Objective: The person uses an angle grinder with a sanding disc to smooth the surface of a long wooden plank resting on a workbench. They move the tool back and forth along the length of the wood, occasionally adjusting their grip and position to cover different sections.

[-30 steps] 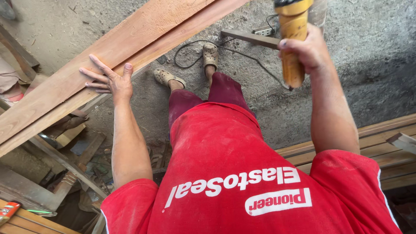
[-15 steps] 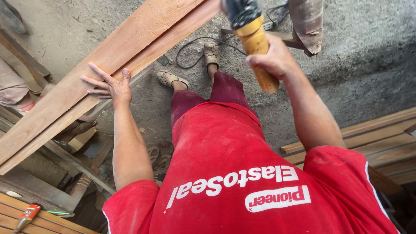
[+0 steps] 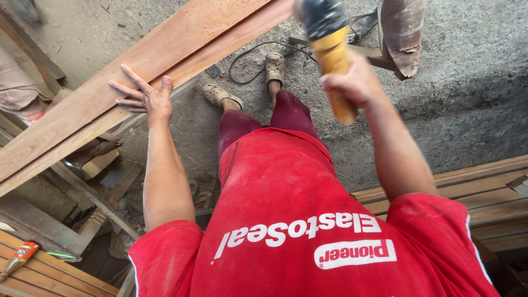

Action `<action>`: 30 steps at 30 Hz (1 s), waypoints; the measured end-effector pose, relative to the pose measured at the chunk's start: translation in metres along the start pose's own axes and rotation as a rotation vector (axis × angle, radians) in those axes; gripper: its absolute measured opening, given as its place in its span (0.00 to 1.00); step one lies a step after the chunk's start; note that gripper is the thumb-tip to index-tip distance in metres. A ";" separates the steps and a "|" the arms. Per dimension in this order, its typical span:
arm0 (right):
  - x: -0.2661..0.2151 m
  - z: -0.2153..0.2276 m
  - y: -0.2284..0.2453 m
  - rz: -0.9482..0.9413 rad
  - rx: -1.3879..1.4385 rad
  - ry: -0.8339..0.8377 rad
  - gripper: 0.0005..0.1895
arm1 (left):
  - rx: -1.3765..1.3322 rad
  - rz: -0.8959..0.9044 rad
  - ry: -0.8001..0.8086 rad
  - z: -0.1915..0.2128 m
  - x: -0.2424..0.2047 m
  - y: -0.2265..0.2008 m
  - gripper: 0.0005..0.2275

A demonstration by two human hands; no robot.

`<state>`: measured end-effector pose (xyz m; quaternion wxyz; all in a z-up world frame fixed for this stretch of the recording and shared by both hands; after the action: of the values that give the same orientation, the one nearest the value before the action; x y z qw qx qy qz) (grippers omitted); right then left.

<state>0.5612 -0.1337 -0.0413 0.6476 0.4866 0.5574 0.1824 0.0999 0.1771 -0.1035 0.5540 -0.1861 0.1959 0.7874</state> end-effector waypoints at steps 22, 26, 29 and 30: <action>0.001 -0.105 -0.010 -0.005 -0.075 0.178 0.26 | -0.080 -0.220 -0.087 -0.024 0.010 0.014 0.40; 0.007 -0.136 -0.012 0.018 -0.268 0.289 0.25 | -0.084 -0.088 0.041 -0.032 0.017 0.008 0.38; 0.001 -0.121 -0.009 -0.002 -0.140 0.253 0.24 | 0.015 -0.092 -0.019 -0.038 0.009 0.015 0.40; -0.004 -0.112 -0.008 0.006 -0.026 0.224 0.24 | 0.011 -0.147 -0.090 -0.039 0.001 0.018 0.42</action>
<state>0.4564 -0.0927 -0.0354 0.5869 0.4561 0.6225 0.2449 0.0853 0.1521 -0.1353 0.6195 -0.1613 0.1611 0.7512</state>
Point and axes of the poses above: each hand's wrist, its own x-axis towards the middle knuckle, its own z-axis out of the back of the hand, y = z × x, the point moved 6 cm from there along x, towards the middle knuckle, and after that the axes turned 13 degrees about z, right-handed, at the moved point
